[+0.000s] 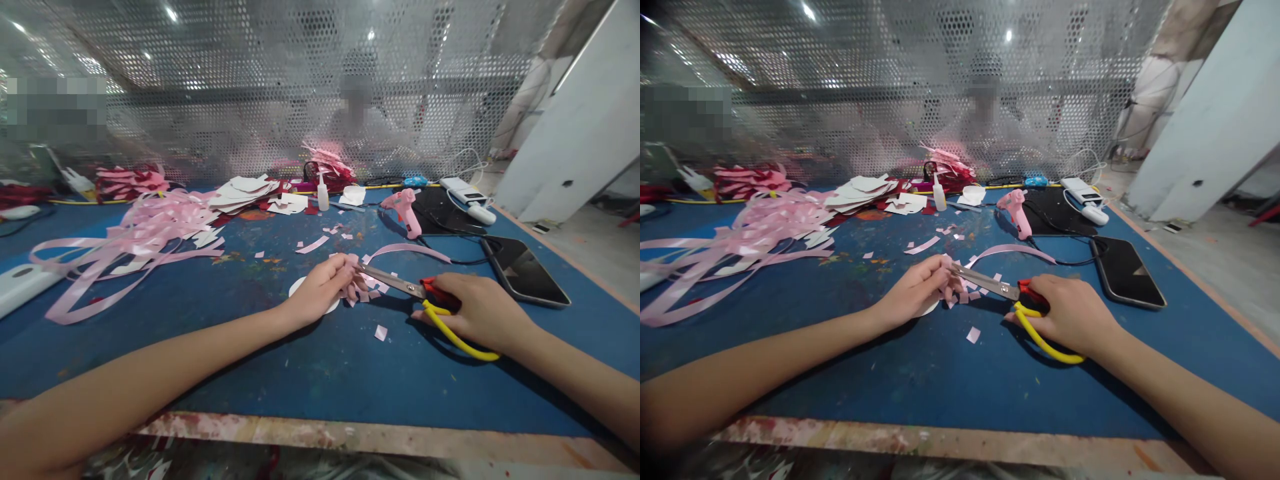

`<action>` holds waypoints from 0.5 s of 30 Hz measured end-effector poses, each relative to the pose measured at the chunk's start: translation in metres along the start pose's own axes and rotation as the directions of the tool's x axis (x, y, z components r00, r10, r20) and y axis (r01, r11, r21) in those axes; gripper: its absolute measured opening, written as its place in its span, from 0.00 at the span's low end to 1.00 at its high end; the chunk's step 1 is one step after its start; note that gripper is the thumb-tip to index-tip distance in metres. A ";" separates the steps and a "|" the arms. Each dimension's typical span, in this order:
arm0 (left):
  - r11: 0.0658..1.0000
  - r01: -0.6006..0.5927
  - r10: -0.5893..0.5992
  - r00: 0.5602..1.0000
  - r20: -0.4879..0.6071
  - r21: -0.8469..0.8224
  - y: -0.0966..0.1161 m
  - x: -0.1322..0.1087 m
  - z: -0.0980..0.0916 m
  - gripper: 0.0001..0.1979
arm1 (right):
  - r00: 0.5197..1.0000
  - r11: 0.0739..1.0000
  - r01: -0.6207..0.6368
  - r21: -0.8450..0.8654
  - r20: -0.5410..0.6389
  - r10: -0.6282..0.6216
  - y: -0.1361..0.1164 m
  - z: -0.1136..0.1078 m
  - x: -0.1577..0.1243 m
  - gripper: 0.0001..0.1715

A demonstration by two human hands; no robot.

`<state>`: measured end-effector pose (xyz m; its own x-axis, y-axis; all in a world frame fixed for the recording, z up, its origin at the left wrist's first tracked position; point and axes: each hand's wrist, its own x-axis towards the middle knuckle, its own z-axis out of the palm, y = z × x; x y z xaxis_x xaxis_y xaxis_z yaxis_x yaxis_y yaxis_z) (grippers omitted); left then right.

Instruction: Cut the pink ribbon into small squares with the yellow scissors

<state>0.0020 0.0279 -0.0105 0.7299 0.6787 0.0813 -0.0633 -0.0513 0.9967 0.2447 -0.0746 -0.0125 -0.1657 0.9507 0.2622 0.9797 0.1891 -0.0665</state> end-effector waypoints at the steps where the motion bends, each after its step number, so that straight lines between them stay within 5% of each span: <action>1: 1.000 0.003 -0.003 1.000 0.017 -0.014 0.000 0.000 0.000 0.13 | 1.000 1.000 0.004 0.001 -0.002 -0.004 0.000 0.000 0.000 0.23; 15: 0.996 0.035 -0.032 0.998 0.047 -0.076 -0.002 0.001 -0.001 0.14 | 0.995 0.998 0.064 0.030 -0.079 -0.061 -0.001 0.001 -0.004 0.24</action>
<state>0.0018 0.0294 -0.0124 0.7628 0.6447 0.0500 -0.0894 0.0286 0.9956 0.2440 -0.0781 -0.0145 -0.2161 0.9150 0.3406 0.9634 0.2566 -0.0782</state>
